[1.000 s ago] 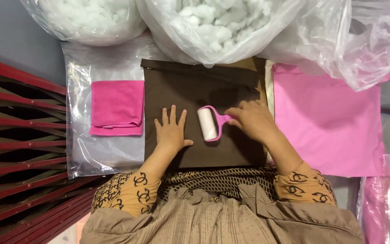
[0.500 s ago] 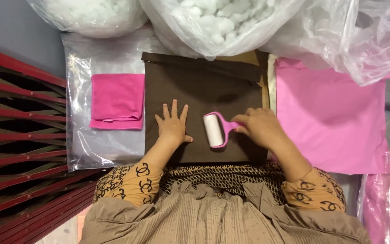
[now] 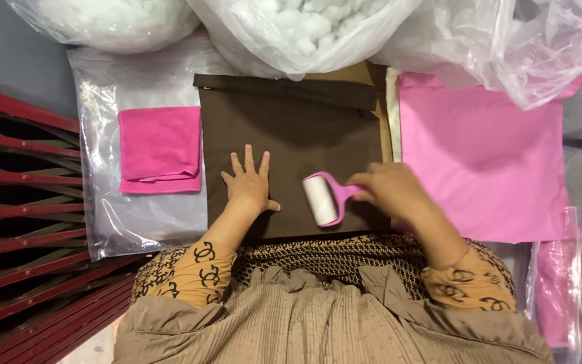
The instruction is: The person uses a lint roller to clean a piece of brown fabric before folding it at an upholstery station.
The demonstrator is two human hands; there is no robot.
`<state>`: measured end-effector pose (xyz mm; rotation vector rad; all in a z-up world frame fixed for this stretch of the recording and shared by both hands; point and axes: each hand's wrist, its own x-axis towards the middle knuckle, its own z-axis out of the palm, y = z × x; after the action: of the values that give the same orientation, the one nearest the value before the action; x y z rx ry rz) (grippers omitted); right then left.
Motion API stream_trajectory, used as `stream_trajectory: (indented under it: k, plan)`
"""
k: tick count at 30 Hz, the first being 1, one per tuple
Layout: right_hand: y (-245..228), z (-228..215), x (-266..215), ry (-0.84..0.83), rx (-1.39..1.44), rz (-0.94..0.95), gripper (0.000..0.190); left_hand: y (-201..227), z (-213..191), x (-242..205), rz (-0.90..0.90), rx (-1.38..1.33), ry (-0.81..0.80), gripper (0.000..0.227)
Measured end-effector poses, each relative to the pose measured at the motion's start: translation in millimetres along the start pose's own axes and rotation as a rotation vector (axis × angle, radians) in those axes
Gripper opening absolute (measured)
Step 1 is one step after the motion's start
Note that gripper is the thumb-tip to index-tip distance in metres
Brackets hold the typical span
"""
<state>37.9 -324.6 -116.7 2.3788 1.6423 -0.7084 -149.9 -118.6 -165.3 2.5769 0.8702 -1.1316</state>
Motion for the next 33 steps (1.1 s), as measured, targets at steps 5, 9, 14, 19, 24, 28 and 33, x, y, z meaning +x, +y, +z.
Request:
stream_trajectory:
  k: [5, 9, 14, 19, 24, 28, 33]
  plan:
    - [63, -37, -37, -0.267, -0.09, 0.417, 0.034, -1, 5, 11, -0.054, 0.045, -0.081, 0.136]
    - [31, -21, -33, -0.008, 0.015, 0.227, 0.036, -1, 0, 1, -0.01, 0.004, -0.024, 0.128]
    - [-13, 15, -7, -0.068, -0.002, -0.017, 0.033, 2, 1, 6, -0.034, 0.023, -0.017, 0.129]
    - [74, 7, -39, -0.148, -0.029, 0.293, 0.035, -1, 1, 1, -0.016, -0.003, -0.014, 0.129]
    - [26, -33, -23, -0.018, 0.036, 0.225, 0.036, -1, 0, 0, -0.006, -0.016, -0.014, 0.127]
    - [-13, 1, 27, 0.175, -0.001, -0.002, 0.029, 5, 2, 1, -0.015, -0.014, -0.011, 0.128]
    - [58, -5, 31, -0.045, 0.043, 0.195, 0.033, 6, 1, -7, -0.025, -0.033, -0.015, 0.128]
